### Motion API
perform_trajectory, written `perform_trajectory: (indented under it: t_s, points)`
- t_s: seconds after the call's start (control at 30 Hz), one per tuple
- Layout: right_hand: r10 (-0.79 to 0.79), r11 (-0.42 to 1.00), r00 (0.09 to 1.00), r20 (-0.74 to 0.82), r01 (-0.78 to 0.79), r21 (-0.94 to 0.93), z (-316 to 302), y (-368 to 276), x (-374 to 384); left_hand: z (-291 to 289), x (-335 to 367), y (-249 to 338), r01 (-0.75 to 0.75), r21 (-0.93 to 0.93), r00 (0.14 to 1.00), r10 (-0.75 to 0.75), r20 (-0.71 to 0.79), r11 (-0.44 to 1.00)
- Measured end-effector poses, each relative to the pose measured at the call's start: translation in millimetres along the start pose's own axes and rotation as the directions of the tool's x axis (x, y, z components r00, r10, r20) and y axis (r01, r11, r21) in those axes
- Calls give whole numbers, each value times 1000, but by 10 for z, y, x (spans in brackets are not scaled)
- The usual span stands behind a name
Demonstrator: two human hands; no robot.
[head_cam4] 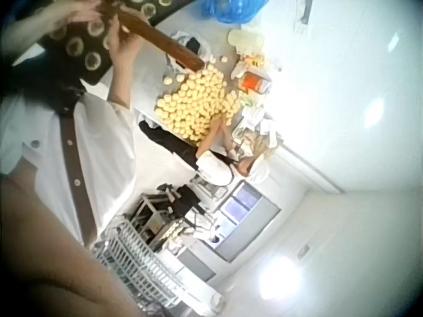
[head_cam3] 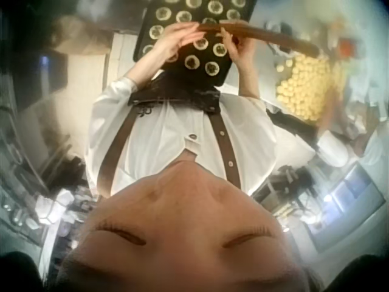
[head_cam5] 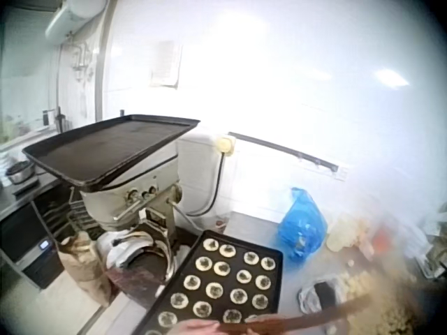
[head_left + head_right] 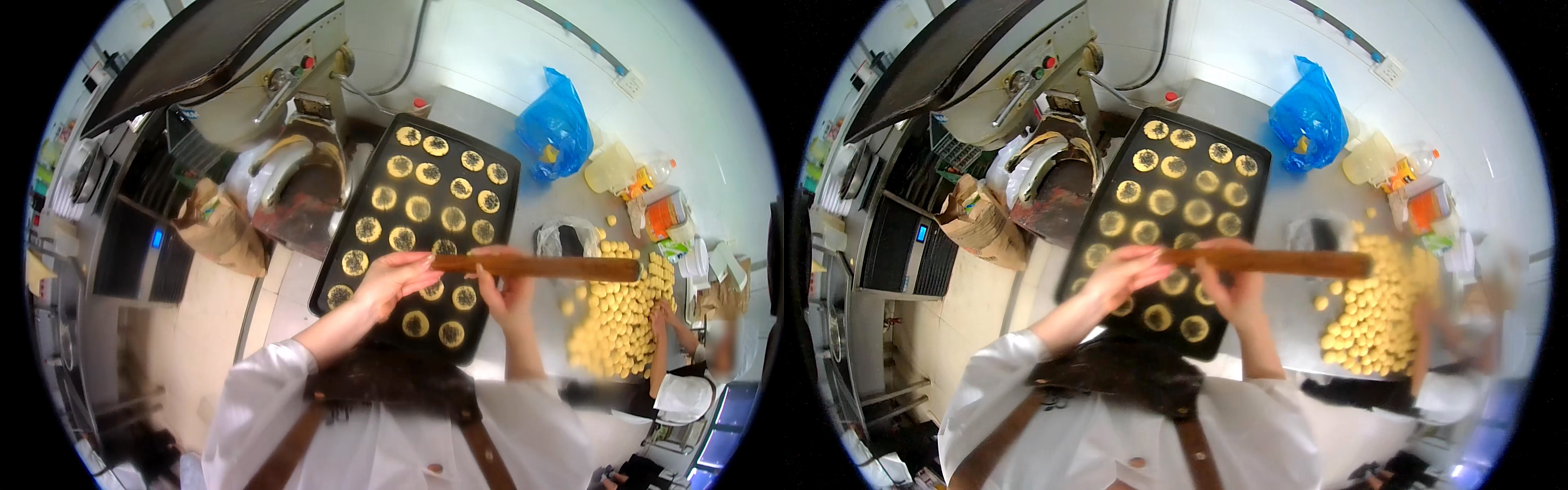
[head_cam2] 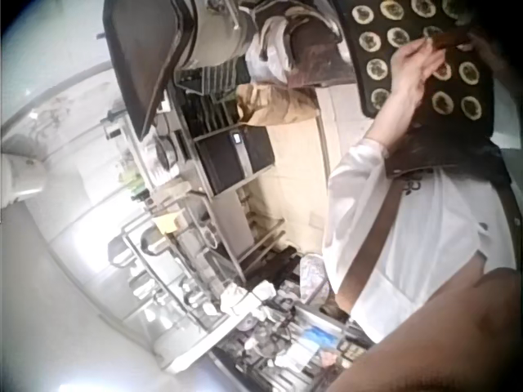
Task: The person places black filling inside dough balls by hand, then places the filled pastries onto a baking tray. The person then uses a wooden tool to flatten the center of each pastry on the tray.
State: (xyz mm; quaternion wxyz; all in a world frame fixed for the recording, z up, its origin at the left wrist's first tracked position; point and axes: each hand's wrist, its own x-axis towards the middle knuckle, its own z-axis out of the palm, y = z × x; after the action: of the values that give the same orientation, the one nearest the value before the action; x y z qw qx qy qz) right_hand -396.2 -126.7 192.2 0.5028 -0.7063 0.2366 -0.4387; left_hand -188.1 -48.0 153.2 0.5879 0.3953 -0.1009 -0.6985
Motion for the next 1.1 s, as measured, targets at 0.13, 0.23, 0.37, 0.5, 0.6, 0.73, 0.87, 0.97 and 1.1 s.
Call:
perform_trajectory:
  t_s: [0.13,0.23,0.37,0.5,0.6,0.73,0.87,0.97,1.1]
  points:
    - [-36,998,999,-25,35,-48,238,71,97,-161,-42,35,-55,8,993,55,-107,998]
    - [-97,991,995,-18,95,-90,333,132,185,-287,-113,150,-53,104,986,69,-153,993]
    - [-17,978,996,-93,-2,-209,47,293,387,-648,-318,490,-144,251,957,199,-210,957]
    - [-7,1000,944,-330,2,-16,-441,415,627,-1780,-628,730,-317,409,754,489,-439,856]
    - [-75,981,902,-425,-10,-195,-963,741,869,-2753,-843,597,-213,561,583,565,-584,800]
    - [-26,969,868,-496,-100,-226,-1429,1331,1317,-3558,-1059,330,455,838,353,804,-479,300]
    - [-16,807,911,-411,-231,-543,-1869,2089,1690,-3803,-991,49,856,509,388,762,-517,-90]
    - [2,807,940,-341,-203,-555,-1653,2198,1902,-3943,-1139,-147,882,467,386,663,-641,-62]
    - [0,777,953,-302,-190,-601,-1577,2345,1955,-3939,-1187,-458,890,449,356,491,-795,82]
